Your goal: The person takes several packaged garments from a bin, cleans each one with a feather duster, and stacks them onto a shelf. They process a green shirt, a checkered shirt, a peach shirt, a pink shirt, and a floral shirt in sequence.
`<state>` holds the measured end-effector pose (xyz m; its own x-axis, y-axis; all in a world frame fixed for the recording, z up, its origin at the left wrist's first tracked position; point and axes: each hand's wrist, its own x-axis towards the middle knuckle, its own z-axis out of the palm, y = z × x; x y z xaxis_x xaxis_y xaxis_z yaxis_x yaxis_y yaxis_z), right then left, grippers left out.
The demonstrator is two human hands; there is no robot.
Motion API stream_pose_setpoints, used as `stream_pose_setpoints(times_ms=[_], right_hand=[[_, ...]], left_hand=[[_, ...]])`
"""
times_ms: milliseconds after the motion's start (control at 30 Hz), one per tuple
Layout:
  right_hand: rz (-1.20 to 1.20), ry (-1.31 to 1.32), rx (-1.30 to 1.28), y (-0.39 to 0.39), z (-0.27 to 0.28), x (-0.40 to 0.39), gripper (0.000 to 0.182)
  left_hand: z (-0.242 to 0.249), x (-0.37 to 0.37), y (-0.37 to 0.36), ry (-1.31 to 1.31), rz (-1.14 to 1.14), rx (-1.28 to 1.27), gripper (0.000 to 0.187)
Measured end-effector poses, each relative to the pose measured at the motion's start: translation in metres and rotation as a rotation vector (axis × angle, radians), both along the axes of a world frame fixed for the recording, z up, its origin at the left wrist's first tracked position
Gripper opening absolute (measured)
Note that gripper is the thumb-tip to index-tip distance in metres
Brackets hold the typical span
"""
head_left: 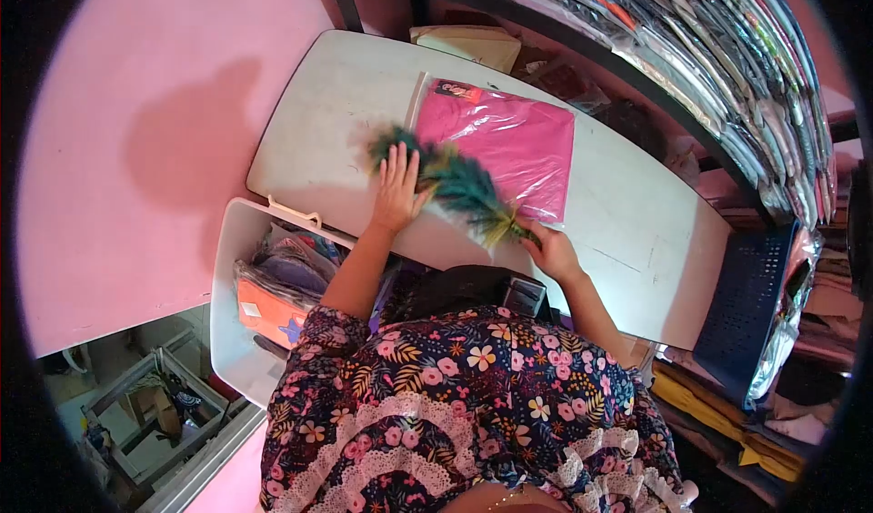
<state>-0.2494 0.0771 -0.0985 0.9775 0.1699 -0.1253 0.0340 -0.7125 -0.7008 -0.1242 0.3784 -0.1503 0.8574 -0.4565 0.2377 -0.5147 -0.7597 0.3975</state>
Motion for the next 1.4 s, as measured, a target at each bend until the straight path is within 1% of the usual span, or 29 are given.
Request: stream_pose_setpoints(times_ms=[33,67,133,167,200,267,300,333,367,400,433,467,533,567,600,667,733,800,833,867,933,1000,1067,1133,1167,1200,1267,1333,1400], right_hand=[[-0.092,-0.014,-0.012,-0.001,-0.004,0.001,0.038],[-0.095,-0.015,-0.018,-0.001,-0.003,0.005,0.038],[-0.286,-0.027,-0.106,0.004,0.002,0.014,0.037],[-0.227,-0.081,-0.104,0.006,-0.003,0.014,0.036],[-0.227,-0.081,-0.106,0.009,-0.001,0.016,0.036],[0.032,-0.102,-0.222,0.016,0.005,0.019,0.037],[0.001,-0.108,-0.231,0.016,0.002,0.024,0.038],[-0.001,-0.107,-0.233,0.014,0.001,0.029,0.038],[-0.153,-0.055,-0.307,0.010,0.001,0.036,0.038],[-0.303,-0.004,-0.382,0.005,0.000,0.043,0.039],[-0.376,-0.038,-0.373,-0.001,-0.001,0.049,0.038],[-0.374,-0.039,-0.372,-0.004,-0.001,0.050,0.038],[-0.401,-0.121,-0.211,-0.004,0.002,0.049,0.035],[-0.334,-0.119,-0.220,-0.001,0.005,0.041,0.033],[-0.335,-0.118,-0.223,0.004,0.010,0.032,0.033],[-0.009,-0.085,-0.326,0.011,0.016,0.016,0.033],[-0.020,-0.112,-0.340,0.003,-0.002,0.008,0.034],[-0.354,-0.043,-0.446,-0.021,-0.024,0.006,0.034],[-0.484,0.013,-0.502,-0.030,-0.019,0.010,0.034],[-0.553,-0.013,-0.481,-0.040,-0.016,0.012,0.034],[-0.575,-0.094,-0.350,-0.046,-0.009,0.010,0.032],[-0.470,-0.183,-0.209,-0.035,-0.005,-0.005,0.033],[-0.231,-0.173,-0.215,-0.023,-0.016,-0.028,0.037],[-0.063,0.034,-0.322,-0.009,0.008,-0.038,0.038],[-0.068,0.032,-0.324,-0.014,-0.004,-0.042,0.038],[-0.241,-0.013,-0.318,-0.023,-0.026,-0.047,0.038],[-0.542,-0.066,-0.275,-0.039,-0.038,-0.051,0.036],[-0.718,-0.050,-0.275,-0.048,-0.028,-0.045,0.034],[-0.762,-0.065,-0.203,-0.046,-0.018,-0.048,0.033]], left_hand=[[-0.006,-0.004,0.000,0.011,-0.013,0.112,0.075],[-0.012,-0.003,0.001,0.010,-0.015,0.106,0.075],[-0.007,-0.002,0.000,0.057,-0.058,0.054,0.073],[-0.005,-0.002,-0.001,0.057,-0.060,0.049,0.073],[0.000,-0.002,-0.002,0.225,-0.036,0.143,0.072],[0.010,0.000,-0.002,0.557,0.009,0.338,0.069],[0.005,-0.001,-0.002,0.556,0.006,0.339,0.069],[-0.002,-0.004,-0.002,0.282,0.016,0.246,0.068],[-0.008,-0.005,-0.002,0.008,0.027,0.150,0.067],[-0.009,-0.005,-0.004,0.009,0.027,0.146,0.067],[-0.008,-0.006,-0.005,-0.007,0.039,0.171,0.068],[-0.007,-0.006,-0.005,-0.025,0.050,0.198,0.068],[-0.007,-0.005,-0.006,-0.013,0.052,0.184,0.068],[-0.008,-0.006,-0.007,0.001,0.051,0.165,0.068],[-0.011,-0.006,-0.006,0.002,0.049,0.162,0.068],[-0.021,-0.005,-0.001,0.102,0.059,0.263,0.068],[-0.014,-0.005,-0.004,0.039,0.064,0.213,0.068],[-0.011,-0.006,-0.008,-0.022,0.066,0.161,0.067],[-0.012,-0.006,-0.007,-0.021,0.068,0.162,0.067],[-0.012,-0.006,-0.007,-0.023,0.067,0.163,0.067],[-0.010,-0.006,-0.008,-0.017,0.059,0.162,0.066],[-0.009,-0.007,-0.008,-0.009,0.071,0.179,0.065],[-0.008,-0.008,-0.008,-0.015,0.068,0.187,0.065],[-0.010,-0.008,-0.007,-0.020,0.070,0.196,0.065],[-0.012,-0.008,-0.006,-0.029,0.071,0.195,0.065],[-0.013,-0.007,-0.006,-0.037,0.072,0.196,0.065],[-0.013,-0.007,-0.006,-0.066,0.074,0.163,0.063],[-0.015,-0.006,-0.006,-0.030,0.075,0.185,0.066],[-0.016,-0.006,-0.006,-0.038,0.069,0.177,0.066]])
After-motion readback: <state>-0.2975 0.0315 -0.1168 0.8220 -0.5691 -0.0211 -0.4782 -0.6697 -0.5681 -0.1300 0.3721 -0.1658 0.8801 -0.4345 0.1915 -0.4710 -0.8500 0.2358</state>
